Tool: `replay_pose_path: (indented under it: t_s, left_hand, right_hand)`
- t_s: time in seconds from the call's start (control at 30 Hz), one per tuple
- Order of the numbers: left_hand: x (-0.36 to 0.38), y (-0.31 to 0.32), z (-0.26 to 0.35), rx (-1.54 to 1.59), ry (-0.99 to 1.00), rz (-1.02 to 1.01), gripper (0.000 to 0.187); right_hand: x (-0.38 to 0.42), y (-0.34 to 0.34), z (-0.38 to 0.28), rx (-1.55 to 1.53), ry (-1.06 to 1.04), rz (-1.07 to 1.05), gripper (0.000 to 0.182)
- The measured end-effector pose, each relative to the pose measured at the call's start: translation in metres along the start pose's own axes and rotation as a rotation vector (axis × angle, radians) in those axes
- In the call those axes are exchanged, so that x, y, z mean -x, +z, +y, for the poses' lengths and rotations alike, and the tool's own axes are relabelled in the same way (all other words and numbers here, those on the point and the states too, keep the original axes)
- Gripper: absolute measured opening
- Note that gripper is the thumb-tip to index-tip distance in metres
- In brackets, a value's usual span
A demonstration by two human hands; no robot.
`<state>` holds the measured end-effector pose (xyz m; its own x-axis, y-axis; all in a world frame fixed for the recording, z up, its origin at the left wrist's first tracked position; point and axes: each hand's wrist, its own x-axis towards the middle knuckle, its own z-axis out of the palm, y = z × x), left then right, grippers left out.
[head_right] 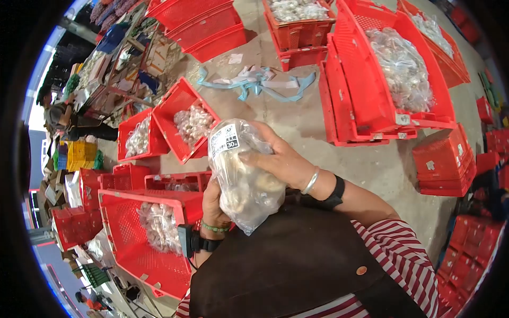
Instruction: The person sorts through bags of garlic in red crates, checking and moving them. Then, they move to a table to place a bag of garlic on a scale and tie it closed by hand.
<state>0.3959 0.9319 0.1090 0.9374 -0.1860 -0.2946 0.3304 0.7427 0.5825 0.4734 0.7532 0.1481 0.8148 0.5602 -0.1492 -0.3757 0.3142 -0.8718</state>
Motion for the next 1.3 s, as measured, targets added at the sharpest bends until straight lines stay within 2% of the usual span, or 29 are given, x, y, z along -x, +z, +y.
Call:
replay_pose_path:
  t_s: [0.03,0.07,0.1,0.13,0.17,0.2,0.23,0.27,0.33,0.4,0.47,0.5,0.57,0.63,0.7,0.8,0.93,1.0,1.07,1.1,1.13,1.2,1.27,1.3]
  left_hand:
    - [0.0,0.003,0.002,-0.061,-0.029,0.039,0.05]
    - [-0.002,0.005,-0.002,0.016,0.0,0.025,0.048]
    - [-0.008,0.007,-0.004,0.007,-0.028,0.072,0.046]
    - [-0.009,0.01,-0.002,-0.02,-0.077,0.127,0.052]
    - [-0.007,0.021,-0.002,-0.225,0.022,0.089,0.055]
    - [-0.01,0.028,-0.003,0.1,-0.086,0.08,0.057]
    - [-0.011,0.005,-0.012,0.061,-0.114,0.064,0.063]
    - [-0.015,0.015,-0.014,0.039,-0.114,0.023,0.068]
    - [-0.029,0.013,-0.023,-0.033,-0.129,0.061,0.068]
    - [-0.039,0.027,-0.023,-0.083,-0.164,0.046,0.065]
    - [-0.047,0.038,-0.021,-0.105,-0.197,0.061,0.057]
    - [-0.051,0.044,-0.021,-0.199,-0.174,0.042,0.052]
    - [-0.056,0.066,-0.025,-0.254,-0.089,0.063,0.054]
    - [-0.057,0.075,-0.026,-0.171,-0.064,0.025,0.052]
    - [-0.055,0.078,-0.025,-0.168,-0.058,0.036,0.05]
    - [-0.048,0.081,-0.024,-0.148,-0.04,0.062,0.049]
    - [-0.037,0.072,-0.025,-0.251,0.068,0.176,0.051]
    - [-0.027,0.065,-0.022,-0.35,0.135,0.255,0.056]
    - [-0.019,0.056,-0.013,-1.405,0.6,0.469,0.052]
    - [-0.012,0.062,-0.003,-1.48,0.661,0.414,0.048]
    - [-0.009,0.059,-0.002,-1.478,0.662,0.444,0.048]
    - [-0.002,0.052,-0.002,-0.986,0.473,0.221,0.044]
    - [0.002,0.047,-0.001,-0.945,0.475,0.243,0.046]
    - [0.004,0.047,-0.001,-0.8,0.459,0.247,0.046]
  right_hand:
    - [-0.001,-0.002,0.002,-0.025,0.062,0.044,0.069]
    - [-0.004,-0.01,0.001,-0.035,0.105,0.105,0.067]
    - [-0.007,-0.017,0.008,0.021,0.059,0.106,0.065]
    - [-0.01,-0.023,0.014,0.079,0.012,0.121,0.064]
    - [-0.011,-0.028,0.009,0.044,0.039,0.13,0.063]
    - [-0.011,-0.034,0.005,-0.001,0.071,0.131,0.062]
    - [-0.01,-0.042,0.001,0.016,0.05,0.18,0.062]
    - [-0.01,-0.048,-0.003,-0.073,0.073,0.144,0.062]
    - [-0.006,-0.065,-0.009,-0.167,0.088,0.11,0.061]
    - [0.002,-0.072,-0.009,0.101,-0.004,0.13,0.061]
    - [0.014,-0.073,-0.014,-0.013,0.023,0.181,0.063]
    - [0.018,-0.071,-0.021,-0.093,0.032,0.184,0.062]
    - [0.027,-0.069,-0.036,-0.183,0.032,0.19,0.062]
    - [0.032,-0.069,-0.043,-0.207,0.028,0.177,0.062]
    - [0.033,-0.067,-0.043,-0.132,-0.045,0.119,0.062]
    - [0.03,-0.064,-0.037,-0.027,-0.042,0.1,0.064]
    - [0.018,-0.057,-0.031,-0.066,0.086,0.062,0.065]
    - [0.012,-0.051,-0.031,-0.202,0.205,0.034,0.064]
    - [0.007,-0.042,-0.026,-0.193,0.215,0.009,0.063]
    - [0.005,-0.037,-0.023,-0.188,0.214,0.004,0.062]
    - [0.003,-0.032,-0.021,-0.183,0.229,-0.018,0.062]
    - [-0.001,-0.021,-0.019,-0.154,0.165,-0.075,0.063]
    - [-0.005,-0.016,-0.017,-0.097,0.166,-0.127,0.064]
    - [-0.006,-0.013,-0.016,-0.043,0.155,-0.158,0.065]
